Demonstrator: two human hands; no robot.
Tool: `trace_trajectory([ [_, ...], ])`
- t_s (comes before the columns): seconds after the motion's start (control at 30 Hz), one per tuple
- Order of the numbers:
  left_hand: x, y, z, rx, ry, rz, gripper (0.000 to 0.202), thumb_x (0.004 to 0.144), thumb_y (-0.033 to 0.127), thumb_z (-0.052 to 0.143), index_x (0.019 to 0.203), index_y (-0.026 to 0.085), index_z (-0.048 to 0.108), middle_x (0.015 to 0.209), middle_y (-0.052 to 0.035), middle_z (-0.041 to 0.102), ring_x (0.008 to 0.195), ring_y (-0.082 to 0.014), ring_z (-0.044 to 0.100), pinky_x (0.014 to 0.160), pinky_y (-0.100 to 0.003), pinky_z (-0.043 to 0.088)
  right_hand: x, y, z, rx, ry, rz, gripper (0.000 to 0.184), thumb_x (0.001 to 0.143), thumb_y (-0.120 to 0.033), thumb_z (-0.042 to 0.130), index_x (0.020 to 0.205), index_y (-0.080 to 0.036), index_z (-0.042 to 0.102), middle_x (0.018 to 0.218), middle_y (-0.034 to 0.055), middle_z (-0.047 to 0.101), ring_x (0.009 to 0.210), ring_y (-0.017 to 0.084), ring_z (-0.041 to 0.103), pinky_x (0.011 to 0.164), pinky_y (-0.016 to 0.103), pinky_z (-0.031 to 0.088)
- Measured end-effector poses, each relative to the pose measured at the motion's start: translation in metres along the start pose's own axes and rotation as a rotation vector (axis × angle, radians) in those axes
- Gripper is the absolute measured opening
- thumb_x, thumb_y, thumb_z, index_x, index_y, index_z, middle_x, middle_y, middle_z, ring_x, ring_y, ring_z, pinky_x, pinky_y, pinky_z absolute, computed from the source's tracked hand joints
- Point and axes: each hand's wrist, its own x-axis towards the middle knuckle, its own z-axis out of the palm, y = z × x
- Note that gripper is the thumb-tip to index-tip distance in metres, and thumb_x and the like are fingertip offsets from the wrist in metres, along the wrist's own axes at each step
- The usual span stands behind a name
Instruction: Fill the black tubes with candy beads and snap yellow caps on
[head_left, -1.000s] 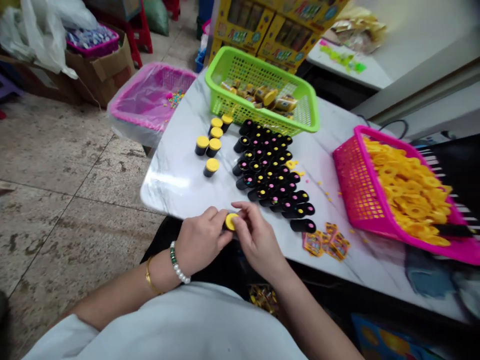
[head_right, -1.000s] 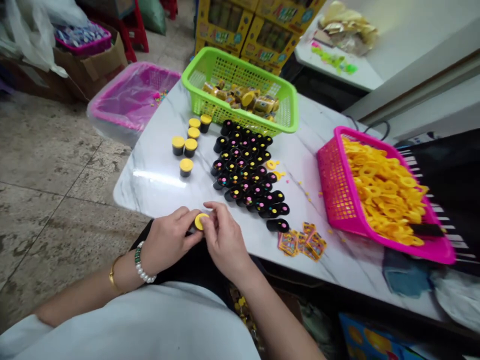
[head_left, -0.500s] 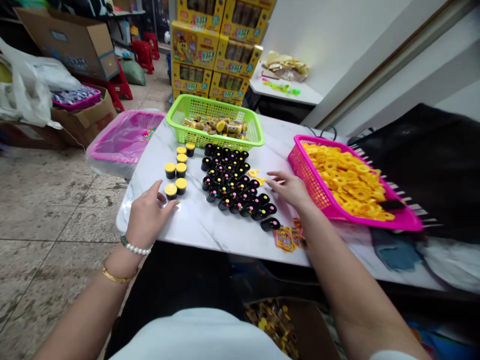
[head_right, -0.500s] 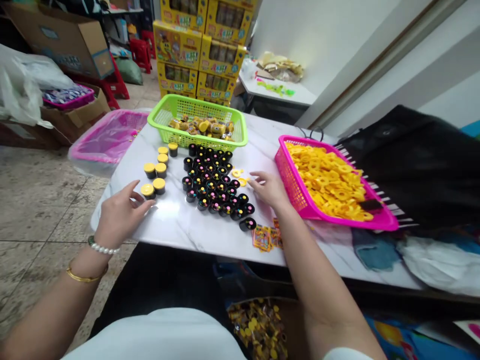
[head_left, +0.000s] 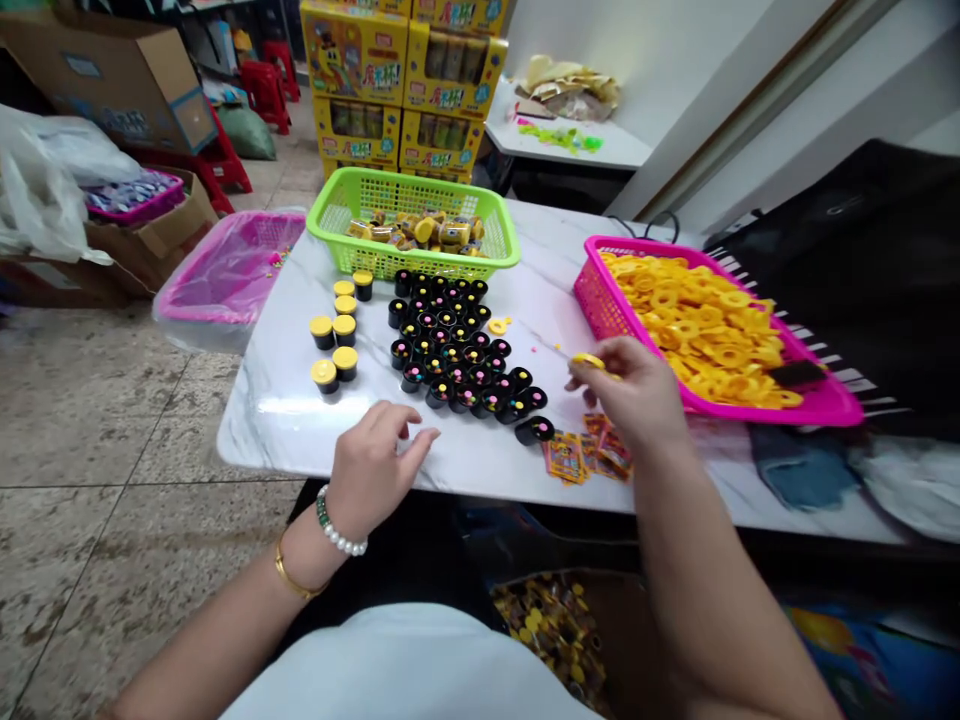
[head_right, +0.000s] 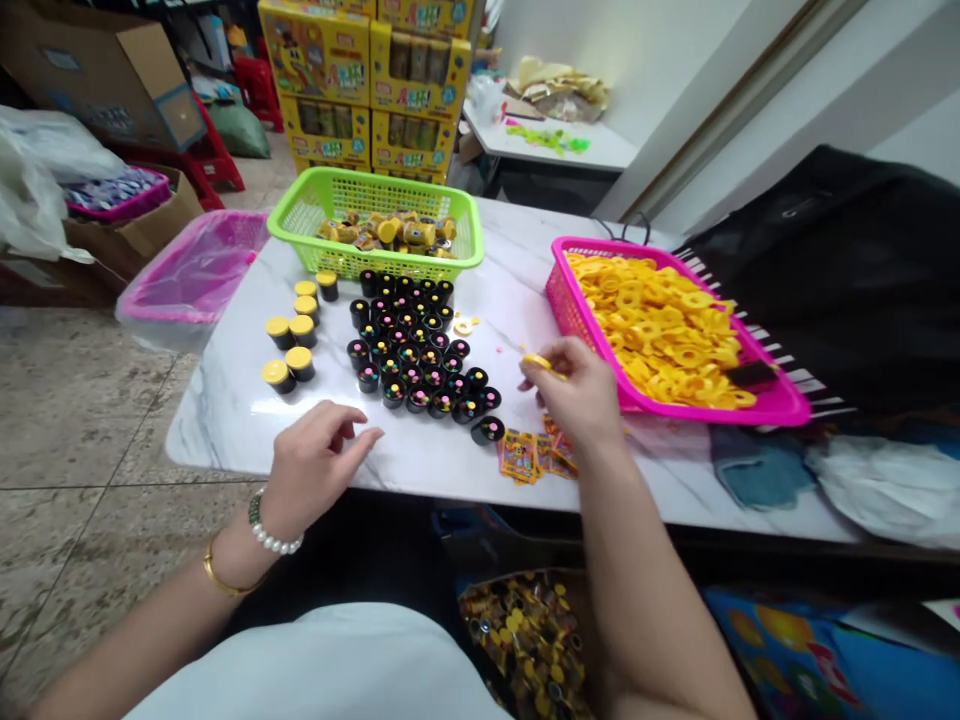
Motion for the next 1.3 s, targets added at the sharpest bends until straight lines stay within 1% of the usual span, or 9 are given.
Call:
trace_trajectory([
  [0.17,-0.011,0.025,0.028,-0.075,-0.285,0.067,0.022,0.088,0.033,0.066,0.102,0.016,0.063,0.085,-0.004,0.066,0.073,-0.0159,0.064,0.067,-0.028,0.052,-0.07,-0.006,0.006,0.264,-0.011,0.303,0.041,0.067,-0.051,0.078,0.08,-0.022,0.052,0.079,0.003,0.071,0.051,0.015,0.064,0.044,0.027,0.051],
  [0.27,-0.004,0.039,0.043,-0.022,-0.377,0.056,0.039,0.085,0.04,0.069,0.113,0.015,0.061,0.093,-0.0067,0.067,0.082,-0.0202,0.066,0.071,-0.031,0.054,-0.093,-0.008,0.02,0.285,-0.029,0.307,0.039,0.07,-0.051,0.078,0.081,-0.022,0.053,0.077,0.0019,0.07,0.049,0.014,0.063,0.049,0.028,0.055],
  [0.37,0.005,0.042,0.046,0.012,-0.428,0.037,0.033,0.086,0.039,0.068,0.109,0.016,0.062,0.094,-0.0062,0.065,0.08,-0.0201,0.065,0.068,-0.03,0.053,-0.109,-0.015,0.034,0.333,-0.152,0.268,0.033,0.075,-0.047,0.075,0.081,-0.023,0.053,0.07,-0.0003,0.065,0.052,0.014,0.063,0.05,0.027,0.055],
  [0.57,-0.008,0.015,0.014,0.056,-0.298,-0.033,0.023,0.084,0.03,0.069,0.103,0.017,0.063,0.09,-0.0036,0.062,0.076,-0.0165,0.061,0.069,-0.027,0.051,-0.118,-0.03,0.052,0.363,-0.357,0.177,0.017,0.087,-0.036,0.062,0.092,-0.02,0.063,0.058,-0.0057,0.05,0.046,0.008,0.045,0.043,0.02,0.036],
  [0.73,-0.021,-0.002,-0.003,0.031,-0.207,-0.04,0.024,0.086,0.031,0.068,0.104,0.016,0.065,0.087,-0.0032,0.062,0.076,-0.0154,0.06,0.067,-0.025,0.049,-0.115,-0.047,0.067,0.314,-0.578,-0.014,0.032,0.089,-0.024,0.057,0.119,-0.023,0.069,0.092,0.0031,0.059,0.074,0.012,0.057,0.063,0.025,0.049],
  [0.9,-0.02,-0.006,0.002,0.024,-0.216,-0.03,0.021,0.088,0.035,0.065,0.097,0.016,0.067,0.081,-0.0022,0.062,0.072,-0.0153,0.06,0.062,-0.025,0.046,-0.114,-0.047,0.084,0.065,-0.444,-0.372,0.039,0.092,-0.02,0.057,0.13,-0.024,0.063,0.098,0.0064,0.059,0.088,0.016,0.058,0.077,0.031,0.052],
  [1.1,-0.02,-0.01,0.001,0.03,-0.247,-0.005,0.026,0.087,0.041,0.066,0.093,0.016,0.067,0.079,-0.0015,0.062,0.068,-0.0151,0.06,0.057,-0.026,0.043,-0.106,-0.052,0.081,-0.118,-0.424,-0.61,0.042,0.09,-0.017,0.062,0.131,-0.027,0.063,0.096,0.006,0.06,0.082,0.015,0.06,0.07,0.027,0.052],
  [1.2,-0.02,-0.011,0.002,0.022,-0.226,-0.009,0.029,0.087,0.043,0.065,0.095,0.016,0.068,0.078,-0.001,0.062,0.066,-0.0147,0.059,0.056,-0.026,0.042,-0.103,-0.056,0.084,-0.091,-0.439,-0.589,0.04,0.091,-0.016,0.059,0.129,-0.029,0.065,0.092,0.0043,0.062,0.078,0.014,0.06,0.069,0.027,0.053],
  [1.3,-0.021,-0.011,0.003,0.021,-0.224,-0.008,0.03,0.086,0.046,0.066,0.094,0.017,0.068,0.078,-0.0007,0.062,0.067,-0.0148,0.06,0.057,-0.026,0.042,-0.101,-0.058,0.088,-0.035,-0.478,-0.407,0.033,0.093,-0.019,0.057,0.121,-0.029,0.069,0.089,0.0037,0.059,0.083,0.014,0.059,0.073,0.028,0.053],
])
